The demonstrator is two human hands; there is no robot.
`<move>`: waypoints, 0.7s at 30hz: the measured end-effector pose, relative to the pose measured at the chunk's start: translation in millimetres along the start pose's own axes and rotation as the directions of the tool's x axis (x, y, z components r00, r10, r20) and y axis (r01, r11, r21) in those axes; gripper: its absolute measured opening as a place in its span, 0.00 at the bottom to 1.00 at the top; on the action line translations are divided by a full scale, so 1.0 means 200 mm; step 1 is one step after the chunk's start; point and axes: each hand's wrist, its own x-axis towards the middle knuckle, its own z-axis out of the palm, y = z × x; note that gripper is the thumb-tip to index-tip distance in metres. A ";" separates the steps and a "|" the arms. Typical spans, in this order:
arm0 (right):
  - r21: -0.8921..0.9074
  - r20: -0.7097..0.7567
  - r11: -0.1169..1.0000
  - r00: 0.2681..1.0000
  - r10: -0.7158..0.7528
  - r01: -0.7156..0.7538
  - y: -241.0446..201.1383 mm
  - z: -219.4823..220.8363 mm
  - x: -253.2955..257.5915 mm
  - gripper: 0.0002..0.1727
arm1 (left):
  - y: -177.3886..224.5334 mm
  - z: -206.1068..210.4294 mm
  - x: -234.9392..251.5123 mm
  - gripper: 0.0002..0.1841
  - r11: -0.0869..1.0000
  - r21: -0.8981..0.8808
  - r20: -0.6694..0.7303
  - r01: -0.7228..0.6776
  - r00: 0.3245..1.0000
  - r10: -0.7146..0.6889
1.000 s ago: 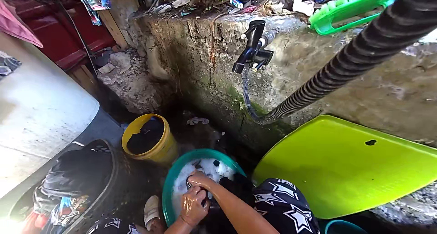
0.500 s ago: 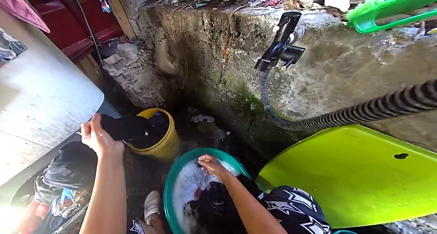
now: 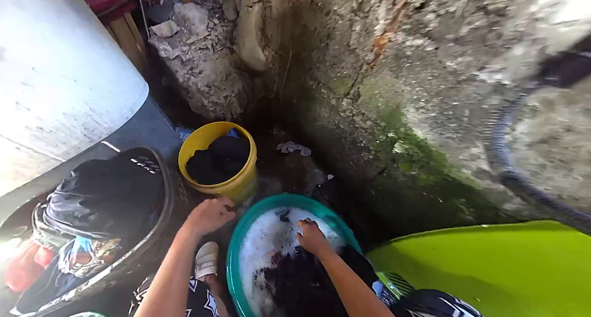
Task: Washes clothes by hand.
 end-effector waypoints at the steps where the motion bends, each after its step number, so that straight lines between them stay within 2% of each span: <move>1: -0.024 -0.006 1.000 1.000 -0.020 0.019 -0.02 0.00 0.06 0.25 | 0.03 0.02 0.02 0.23 0.998 0.045 0.028 -0.037 0.999 0.036; 4: -0.089 0.023 0.994 0.998 -0.060 0.062 -0.10 0.07 0.26 0.27 | 0.07 0.05 0.03 0.23 0.992 0.050 0.092 -0.120 0.989 0.115; 7: -0.119 0.073 0.992 0.997 -0.038 0.047 -0.12 0.23 0.39 0.37 | 0.05 0.04 0.02 0.23 0.993 0.099 0.132 -0.067 0.990 0.053; 9: -0.136 0.068 0.990 0.997 0.028 -0.018 -0.11 0.36 0.38 0.41 | 0.04 0.02 0.01 0.23 0.993 0.120 0.131 -0.022 0.991 0.006; 11: -0.213 0.131 0.973 0.984 0.117 -0.087 -0.10 0.47 0.28 0.40 | 0.03 0.01 0.00 0.23 0.994 0.113 0.131 -0.006 0.991 -0.009; 13: -0.290 0.217 0.950 0.958 0.186 -0.118 -0.08 0.55 0.19 0.32 | 0.03 0.01 0.00 0.23 0.994 0.111 0.131 -0.012 0.991 -0.003; 15: -0.285 0.329 0.950 0.918 0.223 -0.129 -0.08 0.54 0.18 0.29 | 0.03 0.01 0.00 0.23 0.993 0.111 0.140 -0.032 0.990 0.016; 17: -0.084 0.354 0.988 0.923 0.152 -0.131 -0.03 0.48 0.23 0.28 | 0.04 0.02 0.01 0.23 0.992 0.123 0.154 -0.042 0.988 0.022; 19: 0.265 0.202 0.959 0.978 0.048 -0.102 -0.04 0.33 0.22 0.23 | 0.05 0.04 0.01 0.23 0.990 0.130 0.170 -0.058 0.985 0.035; 20: 0.365 0.109 0.930 0.994 0.004 -0.044 -0.08 0.21 0.17 0.21 | 0.06 0.04 0.01 0.23 0.989 0.129 0.176 -0.068 0.983 0.045; 21: 0.378 0.049 0.926 0.998 -0.042 0.020 -0.13 0.09 0.10 0.19 | 0.07 0.04 0.01 0.23 0.988 0.128 0.181 -0.081 0.982 0.058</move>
